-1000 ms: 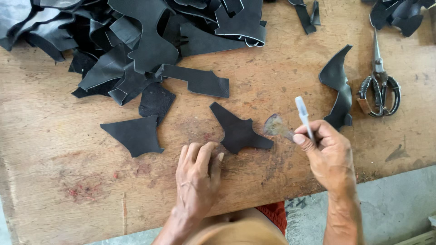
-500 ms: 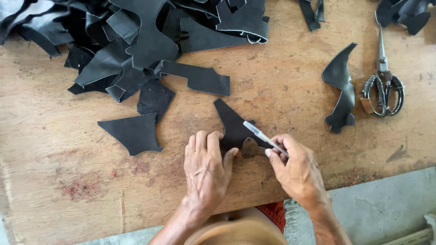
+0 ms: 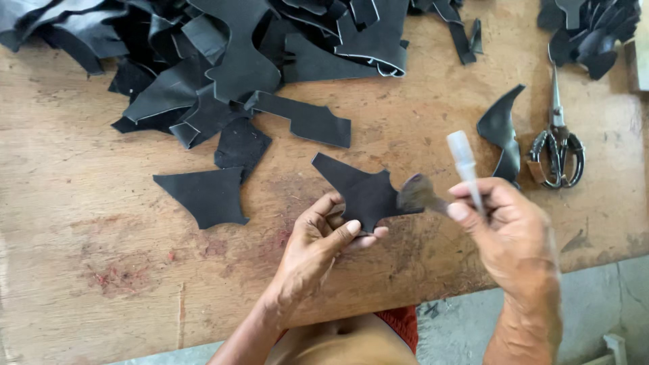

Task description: The person sits at a wooden workbench covered with cut black leather pieces. They pick up a piece, place a small metal template on it, trace around the template with a pen, then toss the marked piece onto a pile and reach for the next piece, repeating this cycle.

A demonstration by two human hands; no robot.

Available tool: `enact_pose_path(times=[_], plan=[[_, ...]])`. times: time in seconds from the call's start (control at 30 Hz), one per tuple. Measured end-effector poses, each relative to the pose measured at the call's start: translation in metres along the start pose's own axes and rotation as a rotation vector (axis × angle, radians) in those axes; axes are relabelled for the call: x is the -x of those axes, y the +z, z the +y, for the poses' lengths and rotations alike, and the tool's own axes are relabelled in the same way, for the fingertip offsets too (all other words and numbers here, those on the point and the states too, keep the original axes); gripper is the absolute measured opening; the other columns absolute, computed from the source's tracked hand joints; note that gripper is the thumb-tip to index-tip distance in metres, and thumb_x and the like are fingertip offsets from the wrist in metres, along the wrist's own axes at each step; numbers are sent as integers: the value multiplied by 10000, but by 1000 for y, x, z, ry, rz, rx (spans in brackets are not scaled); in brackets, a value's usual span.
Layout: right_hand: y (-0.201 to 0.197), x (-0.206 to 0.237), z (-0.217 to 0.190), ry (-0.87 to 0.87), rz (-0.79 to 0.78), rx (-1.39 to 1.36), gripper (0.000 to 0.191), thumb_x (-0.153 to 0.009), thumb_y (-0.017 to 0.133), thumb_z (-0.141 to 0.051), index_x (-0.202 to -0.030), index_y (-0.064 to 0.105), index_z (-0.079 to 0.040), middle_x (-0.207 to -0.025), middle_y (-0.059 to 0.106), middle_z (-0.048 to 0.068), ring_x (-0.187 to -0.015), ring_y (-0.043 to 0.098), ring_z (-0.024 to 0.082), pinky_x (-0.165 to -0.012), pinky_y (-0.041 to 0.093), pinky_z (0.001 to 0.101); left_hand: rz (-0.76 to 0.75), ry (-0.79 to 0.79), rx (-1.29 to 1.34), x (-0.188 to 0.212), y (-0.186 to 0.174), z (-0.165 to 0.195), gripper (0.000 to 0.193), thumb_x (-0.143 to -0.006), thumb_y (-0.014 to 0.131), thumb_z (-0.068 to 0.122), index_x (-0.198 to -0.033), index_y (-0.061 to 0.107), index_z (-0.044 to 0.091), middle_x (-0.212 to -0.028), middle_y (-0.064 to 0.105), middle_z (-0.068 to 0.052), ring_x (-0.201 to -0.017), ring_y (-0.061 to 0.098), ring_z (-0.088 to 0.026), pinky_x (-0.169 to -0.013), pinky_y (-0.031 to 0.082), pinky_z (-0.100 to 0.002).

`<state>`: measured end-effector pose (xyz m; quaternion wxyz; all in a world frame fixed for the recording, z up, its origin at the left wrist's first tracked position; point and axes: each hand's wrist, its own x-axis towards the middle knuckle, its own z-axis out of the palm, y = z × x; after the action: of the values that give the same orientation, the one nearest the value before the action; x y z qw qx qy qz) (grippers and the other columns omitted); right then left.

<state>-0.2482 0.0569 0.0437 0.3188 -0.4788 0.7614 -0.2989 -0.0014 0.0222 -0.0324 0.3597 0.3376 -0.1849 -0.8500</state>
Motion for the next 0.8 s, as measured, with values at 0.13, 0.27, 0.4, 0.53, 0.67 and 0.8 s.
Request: enact_pose_path(times=[0.13,0.27,0.4,0.53,0.67,0.8], plan=[[-1,0,-1,-116,-1,-248,304,-935,744,-126,-1214,701,-12,-927,690,1,-783,580,69,-654,455,179,-59,61,87,5,-5,3,183,-993,583,-52,-1160,516,-26,-933,534,-52,-1064,747,-305,-920,597,-346],[5,-1,3,-94,-88,-221,361,-896,729,-125,-1238,701,-14,-937,697,4,-813,617,74,-700,512,185,-70,38,102,3,-8,4,203,-976,577,-47,-1159,503,-1,-915,554,-50,-1047,746,-300,-899,599,-343],[12,-11,5,-4,-203,-186,370,-886,719,-131,-1244,719,-38,-884,678,-2,-788,612,76,-689,528,194,-34,-12,67,1,-10,6,247,-948,560,-47,-1173,487,23,-1033,695,-116,-1021,736,-302,-883,642,-343],[21,-15,8,29,-234,-149,334,-901,733,-130,-1222,740,-40,-871,645,-12,-785,564,73,-714,488,193,-50,24,80,0,-10,5,251,-966,566,-81,-1200,503,-18,-1026,597,-116,-1057,735,-320,-900,600,-359],[25,-18,3,24,-243,-79,281,-907,724,-148,-1164,747,-37,-872,676,-14,-798,587,63,-729,507,204,-32,20,55,1,-10,5,236,-961,542,-88,-1182,490,-22,-1103,650,-149,-1051,741,-320,-886,601,-350],[30,-22,-4,164,-259,66,318,-853,741,-145,-1166,757,-90,-833,715,-6,-745,602,82,-694,522,232,-22,30,19,3,-7,6,246,-967,534,-88,-1205,502,-37,-1136,660,-163,-1034,750,-319,-868,606,-343]])
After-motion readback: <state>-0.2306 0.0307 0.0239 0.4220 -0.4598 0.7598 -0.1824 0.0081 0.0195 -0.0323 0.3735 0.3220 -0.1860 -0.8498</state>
